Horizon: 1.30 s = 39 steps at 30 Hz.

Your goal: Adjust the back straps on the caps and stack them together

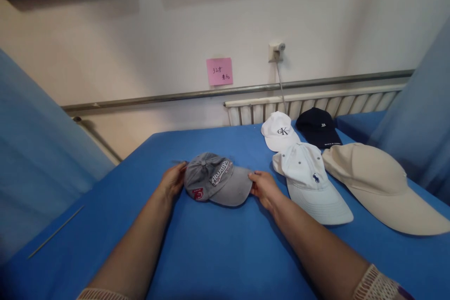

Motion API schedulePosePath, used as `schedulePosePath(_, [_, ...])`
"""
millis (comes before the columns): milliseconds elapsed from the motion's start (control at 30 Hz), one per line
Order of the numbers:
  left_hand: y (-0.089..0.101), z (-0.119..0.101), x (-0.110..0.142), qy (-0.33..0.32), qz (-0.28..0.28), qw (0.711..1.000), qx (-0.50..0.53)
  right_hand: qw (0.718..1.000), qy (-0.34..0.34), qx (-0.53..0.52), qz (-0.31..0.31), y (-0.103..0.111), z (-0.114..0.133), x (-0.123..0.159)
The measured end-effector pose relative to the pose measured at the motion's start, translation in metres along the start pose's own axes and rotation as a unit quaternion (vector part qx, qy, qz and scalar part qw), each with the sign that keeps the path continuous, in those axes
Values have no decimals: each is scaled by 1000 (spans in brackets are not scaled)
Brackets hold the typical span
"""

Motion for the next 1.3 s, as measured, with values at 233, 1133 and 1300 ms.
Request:
schedulePosePath(233, [-5, -4, 21, -124, -129, 978, -103, 979, 79, -187, 21, 5, 10, -11])
schedulePosePath(1133, [106, -58, 30, -107, -139, 984, -36, 980, -17, -19, 195, -39, -16, 21])
schedulePosePath(1300, [127, -78, 36, -207, -218, 953, 27, 980, -17, -11, 200, -39, -15, 22])
Point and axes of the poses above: each hand's wrist, its own x-axis away from the middle knuckle, its own y-axis out of the back of the hand, z = x × y, the point moved 6 cm from there along -x, towards the middle knuckle, and after that the axes turned 6 degrees about z, right-handed, at the moved point
